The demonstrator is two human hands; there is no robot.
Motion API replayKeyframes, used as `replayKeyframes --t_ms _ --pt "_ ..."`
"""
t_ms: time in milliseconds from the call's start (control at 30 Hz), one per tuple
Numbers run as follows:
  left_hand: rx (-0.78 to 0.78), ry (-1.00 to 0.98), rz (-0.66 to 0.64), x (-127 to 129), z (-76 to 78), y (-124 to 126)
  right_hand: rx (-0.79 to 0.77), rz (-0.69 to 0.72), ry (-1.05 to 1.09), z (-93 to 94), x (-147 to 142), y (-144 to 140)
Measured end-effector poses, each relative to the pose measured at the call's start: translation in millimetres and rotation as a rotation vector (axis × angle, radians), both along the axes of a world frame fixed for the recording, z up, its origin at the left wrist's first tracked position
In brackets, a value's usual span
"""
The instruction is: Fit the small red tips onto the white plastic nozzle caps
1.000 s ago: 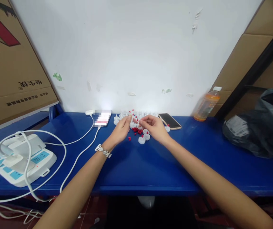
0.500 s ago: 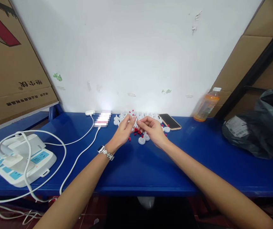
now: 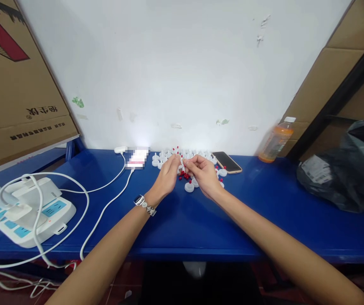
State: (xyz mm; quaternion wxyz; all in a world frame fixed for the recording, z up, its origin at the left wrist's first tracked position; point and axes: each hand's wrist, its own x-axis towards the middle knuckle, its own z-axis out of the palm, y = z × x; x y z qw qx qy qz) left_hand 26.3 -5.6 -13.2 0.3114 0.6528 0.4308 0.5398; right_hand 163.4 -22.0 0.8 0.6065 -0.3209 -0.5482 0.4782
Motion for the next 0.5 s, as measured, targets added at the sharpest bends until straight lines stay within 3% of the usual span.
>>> replayKeyframes --t_ms 200,367,500 --pt "-0.043 -0.08 -0.018 7 0.7 -5 0.114 -0.084 -0.082 0.4 -9 -5" --pt "0.019 0.113 -0.059 -10 11.3 5 0.16 -0.069 -0.221 1.1 4 -1" --pt "0.098 0.238 0.127 -37 15.4 21 0.223 0.003 -0.572 -0.4 20 0"
